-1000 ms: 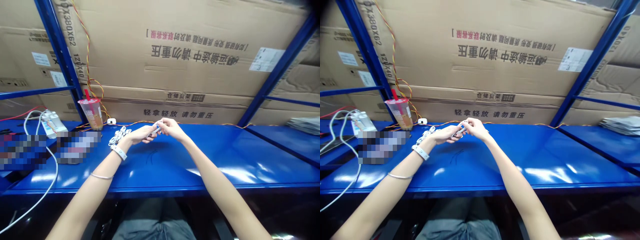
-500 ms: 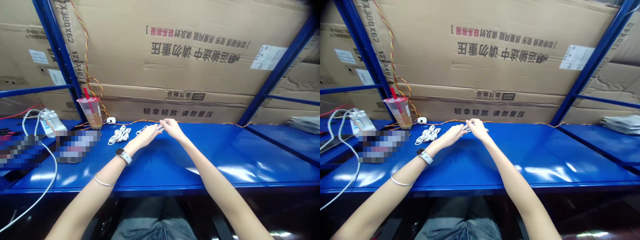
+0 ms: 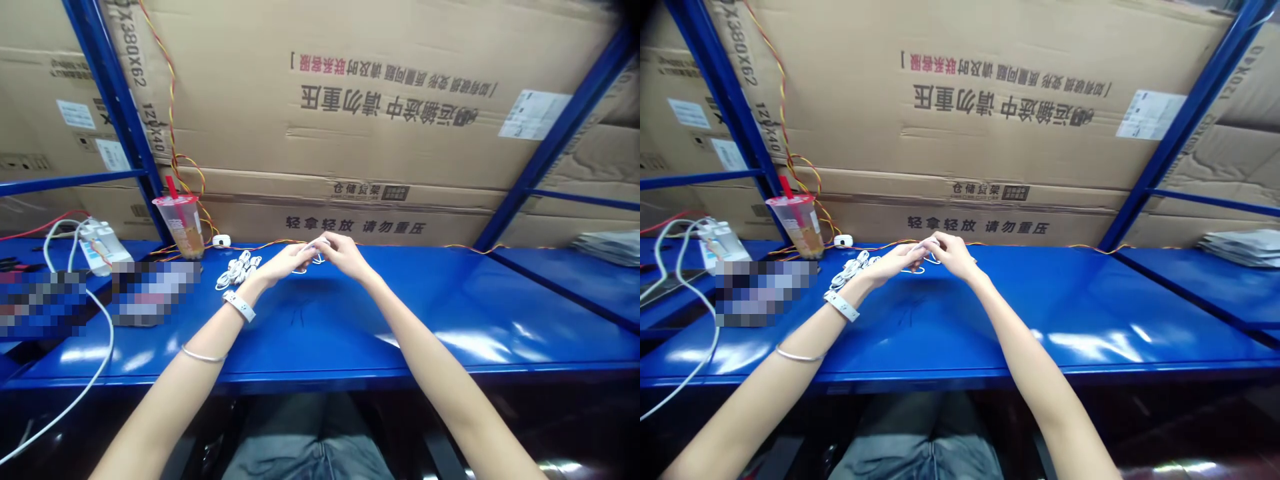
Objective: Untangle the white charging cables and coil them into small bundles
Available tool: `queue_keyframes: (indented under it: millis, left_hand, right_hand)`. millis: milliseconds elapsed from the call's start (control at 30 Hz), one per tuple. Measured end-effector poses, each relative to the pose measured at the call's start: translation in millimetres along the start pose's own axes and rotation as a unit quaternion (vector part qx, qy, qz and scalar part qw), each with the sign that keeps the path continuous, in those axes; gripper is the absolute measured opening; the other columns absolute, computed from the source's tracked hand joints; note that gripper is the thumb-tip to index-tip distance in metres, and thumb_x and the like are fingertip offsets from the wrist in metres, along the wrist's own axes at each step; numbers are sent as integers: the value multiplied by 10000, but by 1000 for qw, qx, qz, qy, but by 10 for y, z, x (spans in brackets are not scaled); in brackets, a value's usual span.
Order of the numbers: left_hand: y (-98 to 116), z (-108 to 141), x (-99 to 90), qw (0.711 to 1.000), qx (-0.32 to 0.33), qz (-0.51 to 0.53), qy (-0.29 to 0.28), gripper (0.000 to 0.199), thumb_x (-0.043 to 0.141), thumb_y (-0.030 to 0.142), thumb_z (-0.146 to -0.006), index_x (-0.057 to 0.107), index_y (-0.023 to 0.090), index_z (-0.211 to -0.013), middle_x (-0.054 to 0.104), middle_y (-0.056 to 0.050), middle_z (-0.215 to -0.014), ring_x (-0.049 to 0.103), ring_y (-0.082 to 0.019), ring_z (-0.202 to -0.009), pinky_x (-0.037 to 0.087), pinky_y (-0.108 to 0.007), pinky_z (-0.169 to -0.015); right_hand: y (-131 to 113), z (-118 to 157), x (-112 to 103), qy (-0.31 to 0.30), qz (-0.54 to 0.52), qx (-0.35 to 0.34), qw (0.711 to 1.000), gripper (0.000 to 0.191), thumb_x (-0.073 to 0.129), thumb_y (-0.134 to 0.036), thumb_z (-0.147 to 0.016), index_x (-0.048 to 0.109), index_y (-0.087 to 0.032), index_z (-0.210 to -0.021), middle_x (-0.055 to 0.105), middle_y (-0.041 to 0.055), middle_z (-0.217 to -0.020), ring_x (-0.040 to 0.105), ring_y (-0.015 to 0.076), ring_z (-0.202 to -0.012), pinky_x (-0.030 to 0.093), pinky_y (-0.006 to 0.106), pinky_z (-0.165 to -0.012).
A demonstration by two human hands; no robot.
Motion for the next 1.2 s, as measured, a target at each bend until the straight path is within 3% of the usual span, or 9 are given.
queue_keyframes:
  millis: [133, 233, 433, 600, 733, 800, 933, 1000, 1200]
  left_hand:
    - [-5, -5, 28, 996, 9, -85, -38, 334, 536, 474, -831, 569, 149, -900, 502, 11, -699, 450, -111, -627, 371, -233, -588]
    - [-27, -13, 22, 988, 1, -151, -41, 330, 471, 470, -861, 569, 158, -824, 526, 5, -668, 483, -125, -618, 386, -242, -595]
    - [-1, -24, -30, 973, -30, -229, 24, 338, 495, 469, -828, 561, 165, -697, 614, -38, -719, 564, -168, -698, 414, -253, -644]
    - [5, -3, 44, 988, -78, -131, 18, 298, 481, 436, -840, 537, 160, -742, 546, 1, -633, 514, -113, -541, 399, -216, -525]
    - [-48, 25, 19, 990, -119, -62, 29, 292, 524, 449, -824, 523, 165, -758, 444, 26, -600, 381, -81, -466, 291, -200, -403]
    - [-93, 31, -41, 989, -135, -6, 55, 296, 555, 454, -814, 500, 173, -740, 396, 40, -585, 339, -70, -457, 263, -194, -397]
    - [-194, 20, -155, 978, -169, 68, 103, 347, 524, 463, -847, 387, 193, -679, 307, 67, -556, 249, -49, -431, 221, -182, -396]
    - [-235, 11, -178, 968, -192, 108, 121, 343, 504, 443, -871, 362, 194, -683, 301, 71, -555, 232, -41, -427, 208, -175, -399]
    - [-274, -1, -168, 951, -227, 149, 146, 366, 520, 486, -867, 408, 175, -710, 332, 69, -559, 253, -32, -423, 205, -172, -397]
  right_hand:
    - [-11, 3, -16, -8, 53, -4, 999, 341, 468, -386, -896, 573, -151, -671, 531, -16, -527, 461, 105, -518, 323, 222, -551]
    - [-47, 16, -25, -29, 47, -1, 998, 353, 453, -377, -906, 552, -159, -646, 504, -30, -465, 446, 97, -467, 332, 213, -541]
    - [-107, 22, -74, -38, 51, -9, 998, 376, 448, -386, -909, 510, -168, -610, 475, -44, -441, 435, 91, -451, 325, 209, -529]
    - [-74, 10, -41, -22, 64, -7, 998, 371, 472, -396, -894, 514, -164, -609, 474, -40, -443, 422, 90, -452, 312, 214, -515]
    - [71, 17, 12, -25, 20, 28, 999, 305, 471, -424, -892, 608, -152, -862, 525, -41, -490, 461, 102, -455, 355, 220, -521]
    - [181, 28, 43, -66, 9, 61, 996, 307, 520, -434, -861, 608, -154, -950, 579, -30, -557, 489, 109, -473, 377, 227, -523]
    - [288, 99, 208, -309, -26, 27, 950, 218, 652, -348, -763, 664, -150, -854, 674, 24, -787, 588, 135, -679, 436, 239, -637]
    - [290, 142, 284, -386, -35, 12, 922, 192, 668, -314, -745, 686, -147, -839, 675, 23, -790, 587, 135, -704, 437, 235, -651]
    - [242, 182, 376, -409, 1, 13, 912, 109, 634, -234, -755, 688, -145, -788, 637, 5, -722, 533, 113, -647, 401, 218, -610]
Point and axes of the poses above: each hand's wrist, its own z-axis away from the middle knuckle, its own x-axis out of the palm, y = z × x, the point moved 3 cm from there along -z, towards the middle knuckle
